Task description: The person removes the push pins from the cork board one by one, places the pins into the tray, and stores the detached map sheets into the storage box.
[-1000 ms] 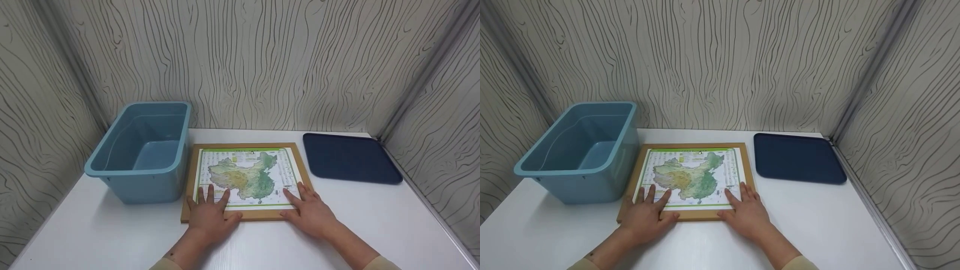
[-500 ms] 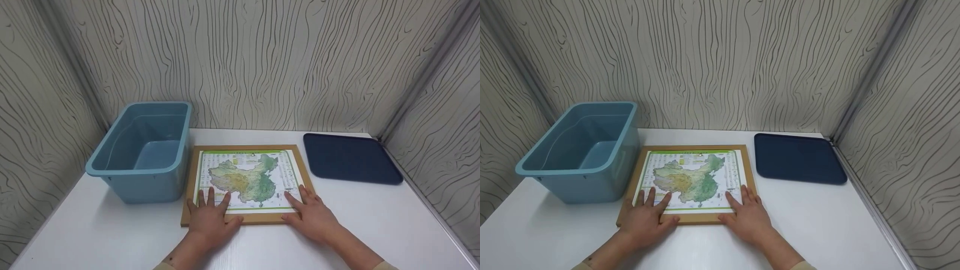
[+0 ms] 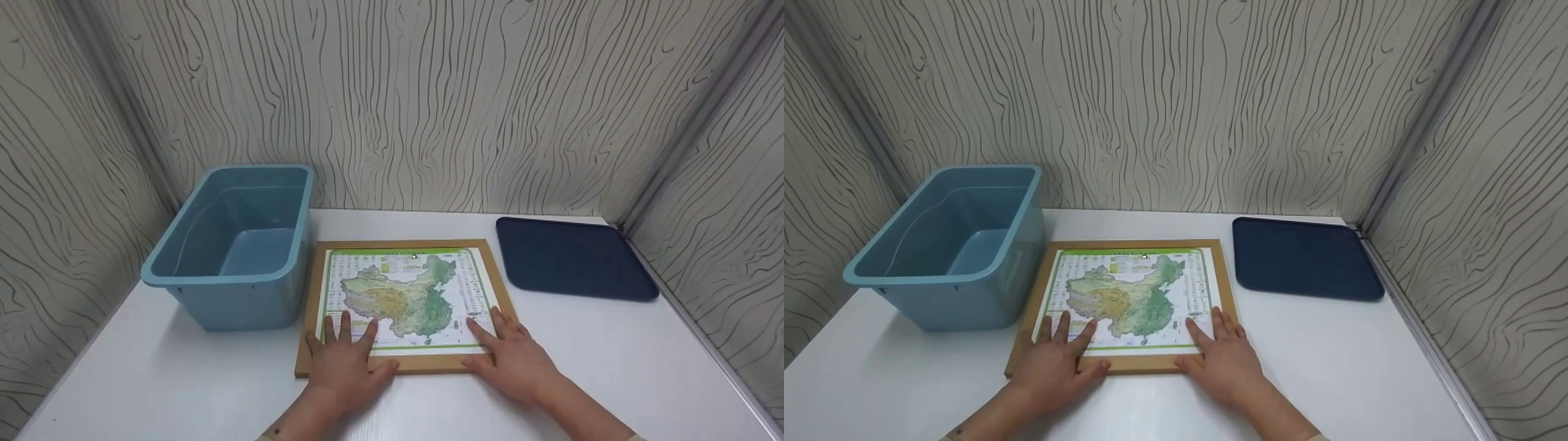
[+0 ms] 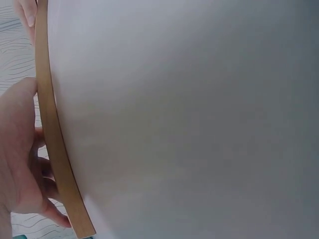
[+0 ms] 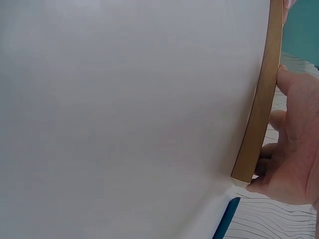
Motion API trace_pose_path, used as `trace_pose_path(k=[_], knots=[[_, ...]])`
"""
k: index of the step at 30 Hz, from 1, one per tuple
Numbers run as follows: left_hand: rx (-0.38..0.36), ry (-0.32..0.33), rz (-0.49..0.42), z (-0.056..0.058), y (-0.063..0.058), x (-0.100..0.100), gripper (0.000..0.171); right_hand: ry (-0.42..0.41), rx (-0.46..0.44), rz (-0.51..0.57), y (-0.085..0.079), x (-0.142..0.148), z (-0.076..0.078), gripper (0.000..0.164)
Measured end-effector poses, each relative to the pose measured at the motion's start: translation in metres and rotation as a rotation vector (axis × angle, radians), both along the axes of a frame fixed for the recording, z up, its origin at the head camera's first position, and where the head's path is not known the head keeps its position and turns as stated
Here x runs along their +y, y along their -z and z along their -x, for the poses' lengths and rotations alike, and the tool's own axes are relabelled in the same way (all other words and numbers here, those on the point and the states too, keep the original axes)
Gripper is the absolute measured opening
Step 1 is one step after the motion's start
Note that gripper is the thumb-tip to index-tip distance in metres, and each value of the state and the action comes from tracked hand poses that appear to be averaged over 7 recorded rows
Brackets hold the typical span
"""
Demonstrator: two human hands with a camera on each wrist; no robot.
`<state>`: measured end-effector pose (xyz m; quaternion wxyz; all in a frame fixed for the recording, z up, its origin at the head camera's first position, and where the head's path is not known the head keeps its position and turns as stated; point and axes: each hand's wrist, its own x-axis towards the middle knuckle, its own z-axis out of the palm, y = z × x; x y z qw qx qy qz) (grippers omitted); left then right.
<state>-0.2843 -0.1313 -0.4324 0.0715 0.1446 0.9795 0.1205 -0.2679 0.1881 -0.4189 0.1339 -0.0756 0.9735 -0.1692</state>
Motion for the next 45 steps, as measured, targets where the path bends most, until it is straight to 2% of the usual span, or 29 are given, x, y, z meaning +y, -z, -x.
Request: trace_pose_path(k=[14,23,45], knots=[[-0.034,0.000,0.012,-0.0013,-0.0015,-0.0018,0.088,0.017,-0.018,0.003,0.0019,-0.0011,-0.0034,0.084],[-0.023,0.009,0.011,0.0008,-0.0007,-0.0018,0.089,0.021,-0.020,0.003,0.0007,-0.0016,-0.0029,0.083],[-0.060,0.006,0.036,0.0074,-0.0021,0.0015,0.091,0.020,-0.005,-0.001,0.0023,0.0006,0.0013,0.084]])
